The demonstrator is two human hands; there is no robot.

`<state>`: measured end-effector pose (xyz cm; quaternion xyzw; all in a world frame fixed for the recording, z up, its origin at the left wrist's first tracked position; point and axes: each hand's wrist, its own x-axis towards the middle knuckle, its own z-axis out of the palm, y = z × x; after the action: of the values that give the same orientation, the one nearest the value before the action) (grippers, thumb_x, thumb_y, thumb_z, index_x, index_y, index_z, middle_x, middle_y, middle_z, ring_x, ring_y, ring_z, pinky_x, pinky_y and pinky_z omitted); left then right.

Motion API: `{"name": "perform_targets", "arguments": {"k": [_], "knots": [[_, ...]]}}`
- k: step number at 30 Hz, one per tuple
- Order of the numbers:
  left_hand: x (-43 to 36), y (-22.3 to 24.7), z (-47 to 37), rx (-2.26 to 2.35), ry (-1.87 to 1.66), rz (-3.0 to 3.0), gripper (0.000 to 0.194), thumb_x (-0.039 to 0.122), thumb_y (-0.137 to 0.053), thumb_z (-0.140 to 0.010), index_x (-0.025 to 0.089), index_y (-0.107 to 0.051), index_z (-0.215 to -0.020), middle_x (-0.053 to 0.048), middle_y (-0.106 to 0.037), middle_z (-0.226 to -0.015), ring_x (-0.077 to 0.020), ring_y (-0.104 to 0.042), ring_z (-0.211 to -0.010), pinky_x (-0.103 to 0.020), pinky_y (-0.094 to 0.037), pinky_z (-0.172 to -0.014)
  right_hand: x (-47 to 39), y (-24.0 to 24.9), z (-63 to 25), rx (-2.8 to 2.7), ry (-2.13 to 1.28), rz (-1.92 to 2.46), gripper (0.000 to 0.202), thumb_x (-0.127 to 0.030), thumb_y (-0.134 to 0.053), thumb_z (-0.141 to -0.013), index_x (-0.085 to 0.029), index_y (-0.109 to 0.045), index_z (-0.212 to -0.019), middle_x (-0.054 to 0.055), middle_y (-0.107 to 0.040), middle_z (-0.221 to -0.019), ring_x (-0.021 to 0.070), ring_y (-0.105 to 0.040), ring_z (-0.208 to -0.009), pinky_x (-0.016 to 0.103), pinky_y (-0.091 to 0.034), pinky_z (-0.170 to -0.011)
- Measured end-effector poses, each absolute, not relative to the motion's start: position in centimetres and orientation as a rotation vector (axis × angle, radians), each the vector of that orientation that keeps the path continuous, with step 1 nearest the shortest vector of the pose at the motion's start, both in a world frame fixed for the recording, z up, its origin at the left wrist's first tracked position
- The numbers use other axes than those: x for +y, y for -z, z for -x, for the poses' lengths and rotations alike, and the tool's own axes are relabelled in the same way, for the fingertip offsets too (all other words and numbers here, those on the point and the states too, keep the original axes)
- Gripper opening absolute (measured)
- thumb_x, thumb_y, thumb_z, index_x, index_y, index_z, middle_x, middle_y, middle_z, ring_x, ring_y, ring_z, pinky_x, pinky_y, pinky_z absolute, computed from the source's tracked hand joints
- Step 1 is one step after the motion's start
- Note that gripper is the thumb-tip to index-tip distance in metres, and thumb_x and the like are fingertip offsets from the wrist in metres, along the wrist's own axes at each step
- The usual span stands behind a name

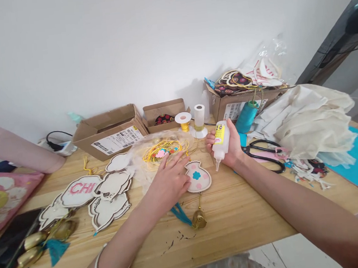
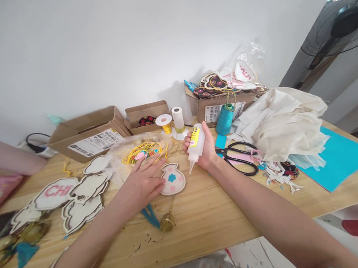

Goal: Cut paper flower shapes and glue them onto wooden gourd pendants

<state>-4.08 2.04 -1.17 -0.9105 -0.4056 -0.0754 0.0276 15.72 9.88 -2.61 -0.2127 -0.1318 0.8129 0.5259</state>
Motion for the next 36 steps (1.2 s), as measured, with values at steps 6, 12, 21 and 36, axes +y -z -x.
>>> {"name": "perform_targets", "arguments": {"k": [6,12,21,36], "knots": [[1.6,0.3,2.4,-1.147,0.052,2.76,0.02,0.004,-0.053,-0.076,0.014,-0.069,-0.068,-0.013,-0.054,-0.128,-0.0305,-0.037,-0.128,-0.053,-0.019,-0.109,9.9,2.9,-15.8,-0.345,-1.94,0.494,0.051,-0.068,-0.048,-0.07,-0.017,-0.048,-0.065,-0.002,-0.047,-0.054,0.0081,-0.045,-0.046,0.02,-0.044,-0.043],[1.8,1.1,3.5,-1.212,0.239,2.76,0.025,0.011,-0.048,-0.083,0.016,-0.07,-0.073,-0.01,-0.061,-0.119,-0.0255,-0.047,-0.121,-0.048,-0.026,-0.107,9.9,2.8,-15.8,-0.353,-1.945,0.497,0.051,-0.067,-0.045,-0.073,-0.017,-0.048,-0.064,-0.002,-0.047,-0.053,0.0078,-0.045,-0.046,0.02,-0.043,-0.043],[1.6,1.5,3.4,-1.286,0.162,2.73,0.026,0.014,-0.047,-0.085,0.017,-0.07,-0.075,-0.009,-0.06,-0.121,-0.0285,-0.043,-0.123,-0.053,-0.025,-0.106,9.9,2.6,-15.5,-0.358,-1.91,0.514,0.053,-0.07,-0.045,-0.072,-0.017,-0.048,-0.063,-0.002,-0.046,-0.052,0.0077,-0.044,-0.045,0.019,-0.043,-0.042],[2.3,1.3,5.0,-1.399,0.336,2.912,0.021,0.022,-0.051,-0.083,0.023,-0.071,-0.085,-0.006,-0.063,-0.117,-0.0256,-0.055,-0.111,-0.047,-0.042,-0.095,9.5,2.3,-15.6,-0.359,-1.887,0.527,0.056,-0.073,-0.045,-0.069,-0.018,-0.047,-0.063,-0.002,-0.047,-0.052,0.008,-0.044,-0.043,0.021,-0.043,-0.04]]}}
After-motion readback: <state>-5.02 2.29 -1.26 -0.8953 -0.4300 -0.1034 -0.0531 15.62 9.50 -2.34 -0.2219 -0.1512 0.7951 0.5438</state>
